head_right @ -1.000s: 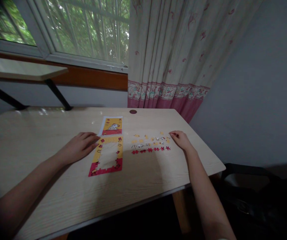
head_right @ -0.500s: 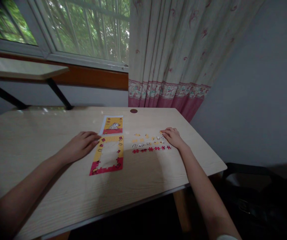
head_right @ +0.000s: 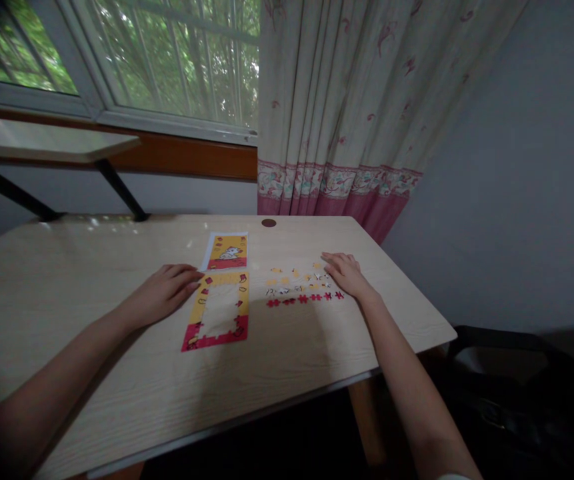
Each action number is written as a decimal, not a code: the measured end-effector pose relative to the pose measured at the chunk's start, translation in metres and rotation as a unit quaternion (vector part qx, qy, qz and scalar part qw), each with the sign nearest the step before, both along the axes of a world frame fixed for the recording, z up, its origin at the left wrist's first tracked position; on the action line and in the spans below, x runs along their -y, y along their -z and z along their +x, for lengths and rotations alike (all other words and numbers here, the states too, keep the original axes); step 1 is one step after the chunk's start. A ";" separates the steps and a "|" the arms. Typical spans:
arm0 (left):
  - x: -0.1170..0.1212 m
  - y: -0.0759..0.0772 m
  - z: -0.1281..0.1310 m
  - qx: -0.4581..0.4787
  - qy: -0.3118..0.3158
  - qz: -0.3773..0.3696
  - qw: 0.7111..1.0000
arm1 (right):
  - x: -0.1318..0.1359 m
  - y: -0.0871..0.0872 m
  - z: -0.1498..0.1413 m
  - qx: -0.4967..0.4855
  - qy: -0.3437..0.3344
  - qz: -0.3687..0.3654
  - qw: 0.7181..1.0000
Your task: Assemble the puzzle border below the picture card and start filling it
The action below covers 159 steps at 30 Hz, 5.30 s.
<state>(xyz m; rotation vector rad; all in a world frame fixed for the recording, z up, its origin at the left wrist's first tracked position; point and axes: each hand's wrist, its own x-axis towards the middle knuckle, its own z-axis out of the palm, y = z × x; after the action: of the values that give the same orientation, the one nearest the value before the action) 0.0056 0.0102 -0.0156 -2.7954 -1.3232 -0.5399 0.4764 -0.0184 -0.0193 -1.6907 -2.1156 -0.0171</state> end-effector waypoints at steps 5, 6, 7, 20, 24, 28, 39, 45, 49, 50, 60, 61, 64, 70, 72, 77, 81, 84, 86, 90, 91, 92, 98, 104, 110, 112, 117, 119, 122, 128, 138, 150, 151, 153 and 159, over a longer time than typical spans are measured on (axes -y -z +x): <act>-0.001 0.002 -0.001 0.003 0.002 0.000 1.000 | 0.006 -0.005 0.019 -0.029 0.026 0.017 0.999; -0.002 0.002 -0.001 0.003 0.002 -0.001 1.000 | 0.008 -0.006 0.022 -0.036 0.031 0.014 0.999; -0.002 0.003 -0.001 0.001 0.001 -0.003 1.000 | 0.010 -0.006 0.024 -0.045 0.036 0.009 0.998; -0.002 0.003 0.000 -0.018 0.008 0.000 1.000 | 0.016 -0.007 0.027 -0.087 0.072 -0.014 0.994; -0.002 0.003 0.000 -0.033 0.005 0.000 0.999 | 0.017 -0.008 0.029 -0.077 0.074 -0.016 0.994; -0.001 0.001 0.000 -0.034 0.002 -0.005 0.999 | 0.016 -0.005 0.034 -0.080 0.071 -0.015 0.994; 0.000 -0.003 -0.005 -0.055 0.013 -0.017 0.998 | 0.018 -0.006 0.033 -0.093 0.076 -0.004 0.993; -0.003 -0.002 -0.006 -0.065 0.008 -0.015 0.998 | 0.019 -0.010 0.029 -0.089 0.065 -0.011 0.994; -0.001 -0.003 -0.006 -0.065 0.004 -0.019 0.998 | 0.017 -0.010 0.028 -0.083 0.063 -0.014 0.994; -0.001 -0.004 -0.005 -0.066 0.004 -0.021 0.998 | 0.017 -0.010 0.026 -0.081 0.060 -0.015 0.995; 0.001 -0.006 -0.003 -0.059 0.014 -0.022 0.998 | 0.012 -0.036 -0.029 -0.004 -0.066 0.018 0.998; 0.001 -0.006 -0.004 -0.057 0.016 -0.021 0.998 | 0.009 -0.040 -0.037 0.001 -0.084 0.004 0.996; 0.002 -0.006 -0.004 -0.048 0.018 -0.017 0.999 | -0.003 -0.048 -0.059 0.012 -0.120 -0.042 0.992; 0.002 -0.007 -0.003 -0.053 0.020 -0.015 0.998 | -0.027 -0.044 -0.107 0.050 -0.148 -0.092 0.983; 0.001 -0.006 -0.003 -0.052 0.024 -0.015 0.998 | -0.030 -0.042 -0.124 0.055 -0.141 -0.104 0.983; 0.004 -0.008 -0.003 -0.033 0.022 -0.022 0.999 | -0.038 -0.041 -0.151 0.059 -0.085 -0.177 0.979; 0.005 -0.009 0.000 -0.023 0.006 -0.037 0.999 | -0.045 -0.042 -0.155 0.063 -0.069 -0.205 0.974; 0.004 -0.009 0.001 -0.020 0.006 -0.043 0.999 | -0.046 -0.043 -0.155 0.062 -0.072 -0.202 0.975; 0.005 -0.011 0.002 -0.010 0.013 -0.038 0.999 | -0.043 -0.043 -0.155 0.058 -0.080 -0.196 0.976; 0.010 -0.019 0.007 0.023 0.023 -0.019 0.999 | -0.037 -0.043 -0.154 0.046 -0.098 -0.186 0.976; 0.012 -0.020 0.008 0.029 0.025 -0.017 0.999 | -0.036 -0.042 -0.154 0.043 -0.101 -0.186 0.976; 0.013 -0.022 0.010 0.032 0.029 -0.016 0.999 | -0.036 -0.042 -0.155 0.041 -0.102 -0.187 0.976; 0.013 -0.019 0.012 0.031 0.049 -0.022 0.998 | -0.035 -0.039 -0.152 0.017 -0.090 -0.202 0.975; 0.012 -0.017 0.013 0.043 0.053 -0.015 0.998 | -0.037 -0.034 -0.151 -0.008 -0.075 -0.157 0.985; 0.015 -0.021 0.015 0.028 0.043 -0.011 0.999 | -0.044 -0.034 -0.165 -0.010 -0.056 -0.142 0.988; 0.015 -0.020 0.015 0.025 0.046 -0.011 0.999 | -0.045 -0.034 -0.167 -0.013 -0.064 -0.163 0.985; 0.016 -0.021 0.015 0.036 0.050 -0.013 0.998 | -0.038 -0.036 -0.164 -0.047 -0.082 -0.164 0.982; 0.019 -0.023 0.019 0.055 0.054 -0.018 0.997 | -0.032 -0.034 -0.168 -0.121 -0.113 -0.153 0.974; 0.026 -0.026 0.027 0.122 0.054 -0.044 0.990 | -0.024 -0.030 -0.185 -0.320 -0.161 -0.156 0.920; 0.035 -0.023 0.043 0.278 0.011 -0.137 0.951 | -0.009 -0.021 -0.223 -0.588 -0.163 -0.213 0.763; 0.035 -0.019 0.051 0.396 -0.008 -0.211 0.894 | 0.000 -0.018 -0.239 -0.625 -0.127 -0.209 0.742; 0.033 -0.015 0.051 0.455 0.012 -0.203 0.867 | 0.003 -0.012 -0.247 -0.598 -0.113 -0.160 0.777; 0.034 -0.017 0.051 0.449 0.016 -0.204 0.870 | 0.003 -0.013 -0.248 -0.603 -0.110 -0.156 0.774; 0.034 -0.018 0.052 0.447 0.013 -0.213 0.869 | 0.003 -0.014 -0.247 -0.616 -0.105 -0.161 0.764; 0.031 -0.010 0.052 0.490 -0.024 -0.246 0.836 | 0.004 -0.011 -0.243 -0.593 -0.125 -0.215 0.766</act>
<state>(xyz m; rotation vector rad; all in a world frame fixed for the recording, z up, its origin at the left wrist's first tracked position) 0.0571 -0.0204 -0.0052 -2.8731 -1.8403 -2.1074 0.2333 -0.0220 -0.0078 -1.0248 -1.2987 1.3322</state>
